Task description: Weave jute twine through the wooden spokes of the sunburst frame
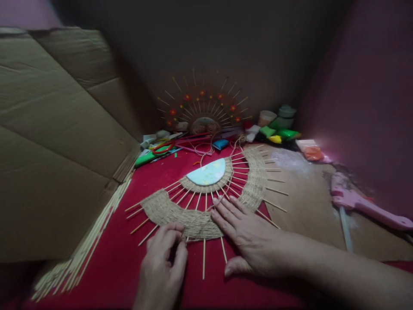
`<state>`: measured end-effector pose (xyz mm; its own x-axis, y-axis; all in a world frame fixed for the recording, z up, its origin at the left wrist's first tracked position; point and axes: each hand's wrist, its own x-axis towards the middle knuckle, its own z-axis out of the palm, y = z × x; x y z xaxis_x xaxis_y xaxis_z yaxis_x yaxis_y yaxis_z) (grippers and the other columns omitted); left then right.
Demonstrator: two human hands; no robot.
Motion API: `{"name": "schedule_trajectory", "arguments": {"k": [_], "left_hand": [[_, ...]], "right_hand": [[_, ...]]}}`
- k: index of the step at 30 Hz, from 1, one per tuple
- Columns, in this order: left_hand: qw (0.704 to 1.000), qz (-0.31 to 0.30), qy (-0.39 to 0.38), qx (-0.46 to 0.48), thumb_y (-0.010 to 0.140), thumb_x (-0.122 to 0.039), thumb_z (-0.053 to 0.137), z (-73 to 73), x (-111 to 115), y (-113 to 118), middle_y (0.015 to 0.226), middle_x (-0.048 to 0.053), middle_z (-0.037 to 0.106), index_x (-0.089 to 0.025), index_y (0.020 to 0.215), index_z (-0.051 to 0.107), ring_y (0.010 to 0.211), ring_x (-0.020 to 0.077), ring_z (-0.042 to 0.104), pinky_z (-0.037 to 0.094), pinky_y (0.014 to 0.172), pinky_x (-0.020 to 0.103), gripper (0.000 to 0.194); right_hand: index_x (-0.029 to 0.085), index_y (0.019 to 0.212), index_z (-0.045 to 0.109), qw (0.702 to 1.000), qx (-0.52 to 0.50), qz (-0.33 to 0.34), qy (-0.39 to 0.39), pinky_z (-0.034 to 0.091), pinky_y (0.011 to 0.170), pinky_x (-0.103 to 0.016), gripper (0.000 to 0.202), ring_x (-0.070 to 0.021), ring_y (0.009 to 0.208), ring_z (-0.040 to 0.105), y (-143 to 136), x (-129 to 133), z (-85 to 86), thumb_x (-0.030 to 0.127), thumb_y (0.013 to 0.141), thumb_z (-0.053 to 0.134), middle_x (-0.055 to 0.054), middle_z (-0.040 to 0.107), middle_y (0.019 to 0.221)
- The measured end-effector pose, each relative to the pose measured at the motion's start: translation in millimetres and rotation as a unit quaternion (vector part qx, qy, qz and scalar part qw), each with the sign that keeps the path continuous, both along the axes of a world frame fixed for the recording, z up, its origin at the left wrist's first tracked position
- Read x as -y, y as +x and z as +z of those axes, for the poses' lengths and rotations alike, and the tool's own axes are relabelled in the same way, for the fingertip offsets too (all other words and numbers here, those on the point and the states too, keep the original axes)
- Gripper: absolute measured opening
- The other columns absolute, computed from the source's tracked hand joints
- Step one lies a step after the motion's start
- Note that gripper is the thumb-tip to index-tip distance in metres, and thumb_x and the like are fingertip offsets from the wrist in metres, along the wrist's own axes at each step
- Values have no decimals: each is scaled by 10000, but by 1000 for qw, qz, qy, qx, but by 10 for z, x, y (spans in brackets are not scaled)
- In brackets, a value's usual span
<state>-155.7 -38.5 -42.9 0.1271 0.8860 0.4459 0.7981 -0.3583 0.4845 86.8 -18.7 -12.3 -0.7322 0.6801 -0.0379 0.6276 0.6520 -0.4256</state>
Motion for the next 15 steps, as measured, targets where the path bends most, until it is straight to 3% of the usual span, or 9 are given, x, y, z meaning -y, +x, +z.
{"name": "schedule_trajectory", "arguments": {"k": [15], "left_hand": [[997, 15, -47, 54, 814, -315, 481, 20, -12, 45, 943, 46, 641, -207, 687, 563, 881, 197, 603, 464, 774, 308, 186]], "right_hand": [[33, 1488, 136, 999, 21, 15, 34, 10, 1161, -479, 987, -313, 1423, -48, 4, -12, 22, 711, 818, 392, -232, 51, 1540]]}}
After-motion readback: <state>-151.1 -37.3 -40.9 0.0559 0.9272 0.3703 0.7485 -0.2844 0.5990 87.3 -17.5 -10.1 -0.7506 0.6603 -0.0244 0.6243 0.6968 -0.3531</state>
